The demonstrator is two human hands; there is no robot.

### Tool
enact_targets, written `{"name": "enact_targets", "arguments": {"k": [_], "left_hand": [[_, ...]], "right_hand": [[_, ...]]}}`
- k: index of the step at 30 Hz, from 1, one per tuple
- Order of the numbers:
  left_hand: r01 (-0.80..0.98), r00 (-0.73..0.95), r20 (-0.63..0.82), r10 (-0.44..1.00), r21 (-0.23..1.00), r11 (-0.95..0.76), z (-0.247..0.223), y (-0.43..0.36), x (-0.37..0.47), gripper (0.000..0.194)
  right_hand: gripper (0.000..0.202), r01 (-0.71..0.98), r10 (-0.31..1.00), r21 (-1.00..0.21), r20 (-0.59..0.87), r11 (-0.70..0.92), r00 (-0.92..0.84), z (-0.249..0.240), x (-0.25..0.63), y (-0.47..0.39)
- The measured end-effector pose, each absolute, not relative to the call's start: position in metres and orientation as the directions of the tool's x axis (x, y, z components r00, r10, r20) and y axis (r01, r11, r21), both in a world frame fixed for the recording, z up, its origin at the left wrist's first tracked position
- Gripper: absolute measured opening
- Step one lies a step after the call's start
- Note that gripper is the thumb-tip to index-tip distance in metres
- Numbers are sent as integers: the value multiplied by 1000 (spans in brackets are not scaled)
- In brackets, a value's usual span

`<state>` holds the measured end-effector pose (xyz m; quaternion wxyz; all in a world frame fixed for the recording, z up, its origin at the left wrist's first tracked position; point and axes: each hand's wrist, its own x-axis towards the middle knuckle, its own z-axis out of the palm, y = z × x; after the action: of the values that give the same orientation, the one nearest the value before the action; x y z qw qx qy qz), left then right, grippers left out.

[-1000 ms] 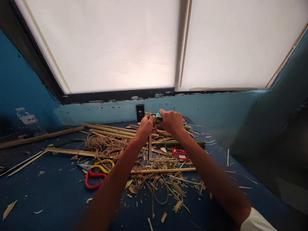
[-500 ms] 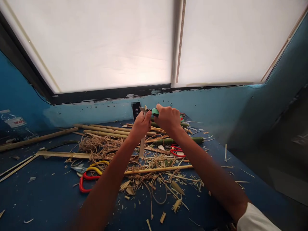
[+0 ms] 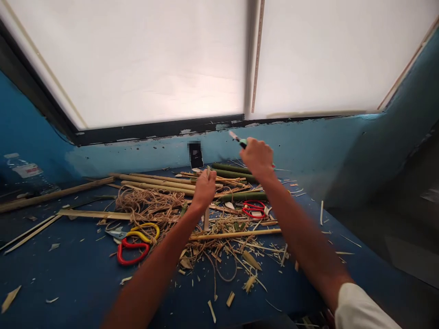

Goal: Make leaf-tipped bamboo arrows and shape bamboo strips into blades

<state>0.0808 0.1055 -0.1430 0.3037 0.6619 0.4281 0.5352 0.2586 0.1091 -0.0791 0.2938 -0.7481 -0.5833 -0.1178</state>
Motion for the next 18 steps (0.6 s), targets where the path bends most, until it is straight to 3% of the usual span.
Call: {"name": "enact_targets", "arguments": {"k": [3, 5, 9, 13, 18], "left_hand": [[329, 134, 442, 887, 824, -461, -145, 99, 91, 25], [363, 157, 451, 878, 801, -476, -135, 93, 96, 28], [416, 168, 486, 858, 754, -508, -101, 75, 91, 34], [478, 159, 565, 810, 674, -564, -73, 55, 77, 37], [513, 159, 670, 726, 572, -640, -56, 37, 69, 32]], "right_hand": [[29, 932, 808, -338, 510, -129, 296, -78, 291, 115], [30, 944, 814, -328, 539, -34, 217, -75, 298, 113], [26, 945, 773, -235, 634, 227, -28, -63, 279, 96], [17, 911, 696, -133, 691, 389, -196, -51, 248, 75], [21, 883, 590, -85, 772, 462, -235, -46, 227, 55]]}}
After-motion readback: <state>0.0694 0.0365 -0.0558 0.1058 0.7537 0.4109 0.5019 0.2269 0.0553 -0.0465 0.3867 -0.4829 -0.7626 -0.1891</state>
